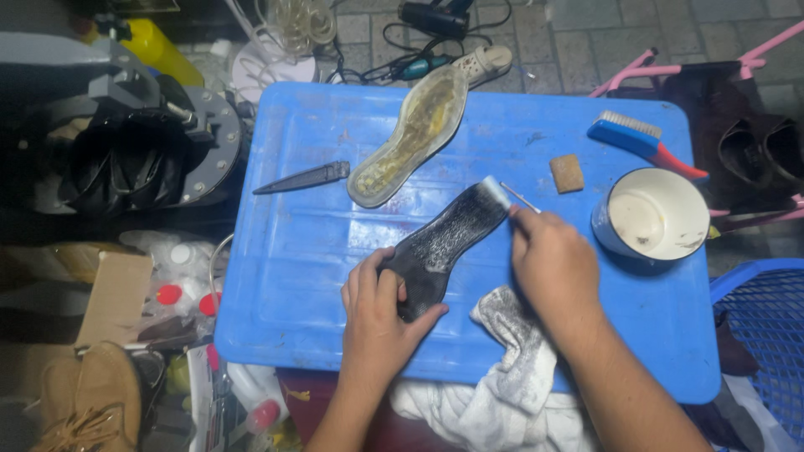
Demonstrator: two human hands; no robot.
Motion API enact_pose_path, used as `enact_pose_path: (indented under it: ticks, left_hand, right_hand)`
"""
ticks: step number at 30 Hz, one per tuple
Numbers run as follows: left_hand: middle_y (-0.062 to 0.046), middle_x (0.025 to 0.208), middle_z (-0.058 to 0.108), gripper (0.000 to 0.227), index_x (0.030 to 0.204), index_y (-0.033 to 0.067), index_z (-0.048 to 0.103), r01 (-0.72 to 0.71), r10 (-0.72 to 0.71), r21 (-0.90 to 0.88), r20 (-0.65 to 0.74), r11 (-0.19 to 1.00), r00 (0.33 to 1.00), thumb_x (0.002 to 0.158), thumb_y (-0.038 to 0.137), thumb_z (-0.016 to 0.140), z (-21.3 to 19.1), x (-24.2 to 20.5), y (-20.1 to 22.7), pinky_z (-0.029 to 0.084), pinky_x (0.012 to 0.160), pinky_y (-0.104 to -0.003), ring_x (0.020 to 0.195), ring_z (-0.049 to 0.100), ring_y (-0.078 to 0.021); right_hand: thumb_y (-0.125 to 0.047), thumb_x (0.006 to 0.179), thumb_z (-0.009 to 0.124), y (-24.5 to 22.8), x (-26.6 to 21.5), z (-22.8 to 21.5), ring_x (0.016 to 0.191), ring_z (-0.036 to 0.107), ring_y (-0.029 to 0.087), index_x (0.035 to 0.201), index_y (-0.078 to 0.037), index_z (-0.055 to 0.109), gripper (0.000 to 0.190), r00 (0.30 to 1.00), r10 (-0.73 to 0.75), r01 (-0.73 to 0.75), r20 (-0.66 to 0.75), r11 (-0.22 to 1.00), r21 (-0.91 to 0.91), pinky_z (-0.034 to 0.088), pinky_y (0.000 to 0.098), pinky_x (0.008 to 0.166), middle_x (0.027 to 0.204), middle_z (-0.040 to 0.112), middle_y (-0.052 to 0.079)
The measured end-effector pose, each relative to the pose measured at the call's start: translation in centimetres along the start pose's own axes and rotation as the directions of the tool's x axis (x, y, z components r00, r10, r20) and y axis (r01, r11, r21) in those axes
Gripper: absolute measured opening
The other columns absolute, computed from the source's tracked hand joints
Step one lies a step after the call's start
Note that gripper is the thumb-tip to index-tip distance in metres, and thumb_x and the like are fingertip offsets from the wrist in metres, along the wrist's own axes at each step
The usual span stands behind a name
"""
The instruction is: The person cleans two black shoe insoles on a blue work surface. They repeatedly apply a white substance from a small container using a toothbrush, scrub the insoles, and wipe them with a cloth. The person handles the insoles one at a time, flipping them over and repeating the cleaning cycle.
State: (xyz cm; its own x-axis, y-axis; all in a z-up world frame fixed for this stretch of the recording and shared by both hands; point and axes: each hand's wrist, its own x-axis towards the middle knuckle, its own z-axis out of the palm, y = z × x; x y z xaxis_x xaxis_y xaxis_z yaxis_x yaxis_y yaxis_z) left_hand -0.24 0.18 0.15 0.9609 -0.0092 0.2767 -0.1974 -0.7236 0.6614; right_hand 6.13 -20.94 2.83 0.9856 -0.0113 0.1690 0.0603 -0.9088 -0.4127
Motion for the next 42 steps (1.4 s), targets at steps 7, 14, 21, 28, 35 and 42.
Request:
enact_pose_path:
  ticks: [7,14,21,28,35,42]
  left_hand:
    - [-0.021,0.137,0.051,0.056,0.085,0.0062,0.051,-0.018,0.018,-0.015,-0.008,1.0,1.0,0.063,0.034,0.095,-0.1,0.1,0.0,0.037,0.103,-0.052,0.123,0.049,-0.0406]
    - [-0.021,0.137,0.051,0.056,0.085,0.0064,0.051,-0.022,0.022,-0.014,-0.009,1.0,1.0,0.063,0.033,0.095,-0.3,0.1,0.1,0.037,0.103,-0.052,0.124,0.049,-0.0411]
    - [-0.023,0.136,0.051,0.056,0.084,0.0064,0.051,-0.026,0.026,0.004,0.006,1.0,1.0,0.063,0.034,0.095,-0.1,0.1,-0.1,0.036,0.1,-0.052,0.123,0.048,-0.0416]
    - [-0.021,0.136,0.052,0.056,0.085,0.0062,0.051,-0.014,0.014,-0.02,-0.008,1.0,1.0,0.062,0.034,0.095,-0.2,0.1,0.0,0.037,0.103,-0.052,0.124,0.049,-0.0407]
    - [-0.021,0.136,0.052,0.055,0.085,0.0054,0.052,0.0,0.0,-0.023,0.008,1.0,1.0,0.064,0.034,0.095,-0.2,0.0,0.0,0.037,0.103,-0.052,0.124,0.049,-0.0411]
    - [-0.02,0.136,0.052,0.057,0.091,0.0052,0.053,0.014,-0.014,-0.029,0.008,0.999,1.0,0.064,0.034,0.095,-0.2,0.0,0.0,0.037,0.103,-0.051,0.123,0.049,-0.0401]
  right_hand:
    - [-0.014,0.089,0.064,-0.9,-1.2,0.8,0.076,0.069,0.04,0.112,-0.014,0.078,0.027,0.985,-0.141,0.129,0.101,0.985,0.112,0.054,0.0513,0.068,0.088,0.071,0.016]
    - [-0.015,0.093,0.063,-0.1,-1.2,-0.6,0.076,0.068,0.042,0.116,-0.012,0.076,0.026,0.999,-0.022,0.025,0.037,0.995,-0.1,0.054,0.0523,0.068,0.089,0.07,0.018]
    - [-0.017,0.095,0.064,1.6,-0.5,-1.4,0.082,0.068,0.042,0.11,-0.011,0.077,0.021,1.0,0.008,-0.008,0.006,1.0,0.013,0.054,0.0523,0.072,0.094,0.072,0.018]
    - [-0.018,0.093,0.063,-1.2,-2.3,0.9,0.083,0.07,0.04,0.113,-0.014,0.077,0.024,0.986,-0.019,0.003,0.164,0.995,0.099,0.054,0.0499,0.075,0.095,0.073,0.017]
    - [-0.015,0.094,0.064,-0.8,-1.8,0.0,0.082,0.069,0.041,0.11,-0.012,0.077,0.021,0.995,-0.034,0.024,0.09,0.994,0.109,0.055,0.0505,0.073,0.095,0.072,0.017]
    - [-0.016,0.088,0.065,-2.0,-2.9,0.4,0.078,0.069,0.039,0.106,-0.015,0.078,0.022,0.968,-0.172,0.14,0.18,0.974,0.179,0.055,0.0494,0.067,0.091,0.072,0.014]
